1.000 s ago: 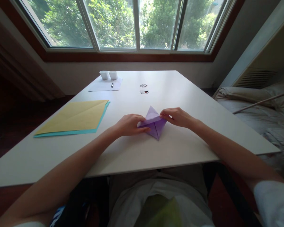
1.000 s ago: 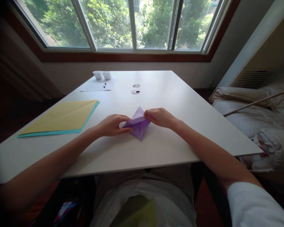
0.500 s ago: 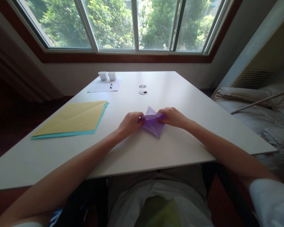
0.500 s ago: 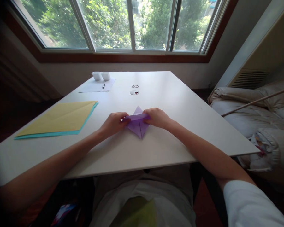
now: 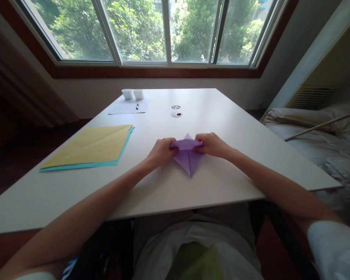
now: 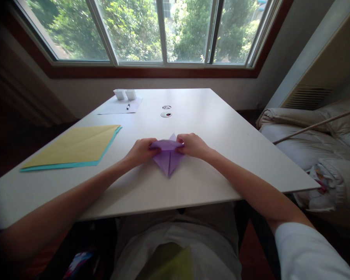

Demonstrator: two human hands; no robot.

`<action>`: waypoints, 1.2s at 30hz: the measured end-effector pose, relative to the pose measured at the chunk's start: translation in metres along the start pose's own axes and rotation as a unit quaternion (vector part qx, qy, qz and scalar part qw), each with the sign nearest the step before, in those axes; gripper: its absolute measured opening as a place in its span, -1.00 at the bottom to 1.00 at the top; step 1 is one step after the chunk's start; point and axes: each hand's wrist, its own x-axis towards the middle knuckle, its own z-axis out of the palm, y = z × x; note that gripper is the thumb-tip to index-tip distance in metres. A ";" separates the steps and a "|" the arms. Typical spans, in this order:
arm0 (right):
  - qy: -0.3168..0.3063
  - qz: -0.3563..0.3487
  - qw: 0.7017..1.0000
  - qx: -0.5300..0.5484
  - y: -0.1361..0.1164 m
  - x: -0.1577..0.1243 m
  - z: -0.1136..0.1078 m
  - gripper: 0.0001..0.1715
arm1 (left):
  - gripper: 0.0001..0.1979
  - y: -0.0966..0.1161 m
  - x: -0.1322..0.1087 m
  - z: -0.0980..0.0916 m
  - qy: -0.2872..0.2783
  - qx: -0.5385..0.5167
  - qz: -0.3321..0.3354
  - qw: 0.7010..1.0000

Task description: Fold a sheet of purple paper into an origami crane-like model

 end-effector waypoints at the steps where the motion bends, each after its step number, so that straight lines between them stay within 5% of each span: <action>1: -0.009 0.001 1.000 0.010 0.000 0.000 0.000 -0.81 | -0.86 0.000 0.000 -0.001 0.001 0.006 -0.005 1.000; 18: 0.000 0.022 0.999 -0.041 -0.002 0.001 0.008 -0.82 | -0.87 0.004 -0.001 -0.007 -0.008 0.013 -0.047 0.999; 26: -0.016 0.050 0.992 -0.113 -0.010 -0.001 0.009 -0.78 | -0.88 0.006 0.000 -0.012 -0.083 0.058 -0.021 0.995; 36: -0.016 0.055 0.994 -0.096 -0.011 0.000 0.008 -0.74 | -0.78 0.008 0.001 -0.009 -0.063 0.072 -0.057 0.994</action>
